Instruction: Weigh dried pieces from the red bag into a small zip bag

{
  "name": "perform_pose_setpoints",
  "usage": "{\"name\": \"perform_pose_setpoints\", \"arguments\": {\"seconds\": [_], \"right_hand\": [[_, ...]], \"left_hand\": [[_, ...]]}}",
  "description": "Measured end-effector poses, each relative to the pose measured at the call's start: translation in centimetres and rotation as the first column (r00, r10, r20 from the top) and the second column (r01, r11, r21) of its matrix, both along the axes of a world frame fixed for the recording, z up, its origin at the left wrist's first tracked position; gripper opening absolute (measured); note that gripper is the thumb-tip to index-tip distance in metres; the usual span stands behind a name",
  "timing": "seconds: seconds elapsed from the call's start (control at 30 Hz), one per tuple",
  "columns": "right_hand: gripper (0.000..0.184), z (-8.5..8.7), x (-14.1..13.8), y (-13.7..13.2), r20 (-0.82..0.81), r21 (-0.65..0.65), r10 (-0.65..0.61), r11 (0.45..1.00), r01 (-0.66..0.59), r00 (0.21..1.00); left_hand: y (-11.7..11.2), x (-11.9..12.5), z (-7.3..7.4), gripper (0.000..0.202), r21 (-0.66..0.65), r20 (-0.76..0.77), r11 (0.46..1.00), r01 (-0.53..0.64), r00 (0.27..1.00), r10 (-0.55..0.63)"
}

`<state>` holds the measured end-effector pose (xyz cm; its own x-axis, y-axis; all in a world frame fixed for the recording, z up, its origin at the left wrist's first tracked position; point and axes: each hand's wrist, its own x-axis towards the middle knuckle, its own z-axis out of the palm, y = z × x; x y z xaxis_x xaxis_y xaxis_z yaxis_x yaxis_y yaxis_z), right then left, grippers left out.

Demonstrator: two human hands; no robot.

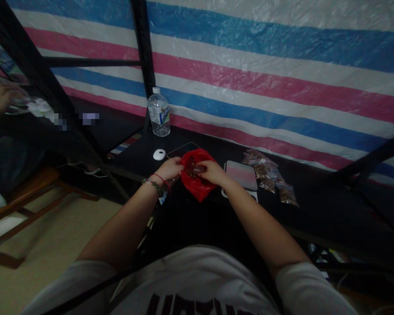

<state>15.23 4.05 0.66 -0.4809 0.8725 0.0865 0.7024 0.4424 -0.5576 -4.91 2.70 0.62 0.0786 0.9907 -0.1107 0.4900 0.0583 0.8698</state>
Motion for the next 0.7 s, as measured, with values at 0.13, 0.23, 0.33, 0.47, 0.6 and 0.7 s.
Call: {"name": "perform_pose_setpoints", "arguments": {"seconds": [0.13,0.23,0.33,0.47,0.6,0.7], "right_hand": [[0.029,0.7,0.2,-0.3,0.165,0.108,-0.014,0.994,-0.004,0.986],[0.028,1.1,0.1,-0.5,0.223,0.111,0.001,0.993,-0.027,0.975],[0.025,1.5,0.0,-0.9,0.269,0.075,0.027,0.996,-0.049,0.963],[0.023,2.2,-0.2,-1.5,0.311,0.069,0.035,0.996,-0.059,0.95],[0.024,2.6,0.0,-2.0,0.369,0.056,0.043,0.996,-0.069,0.928],[0.027,2.7,0.2,-2.2,0.398,0.063,0.035,0.996,-0.065,0.917]], "left_hand": [[0.0,-0.7,0.5,0.028,-0.041,-0.122,0.999,-0.021,0.992,0.016],[-0.2,-1.4,1.1,0.024,-0.083,-0.229,0.996,0.044,0.971,-0.062],[-0.6,-1.6,1.7,0.029,-0.125,-0.325,0.978,0.166,0.925,-0.198],[-1.1,-1.0,2.3,0.03,-0.112,-0.425,0.972,0.206,0.875,-0.234],[-1.0,-0.4,2.0,0.028,-0.076,-0.526,0.974,0.213,0.821,-0.22],[-0.7,-0.3,1.5,0.026,-0.056,-0.566,0.968,0.243,0.791,-0.231]]}}
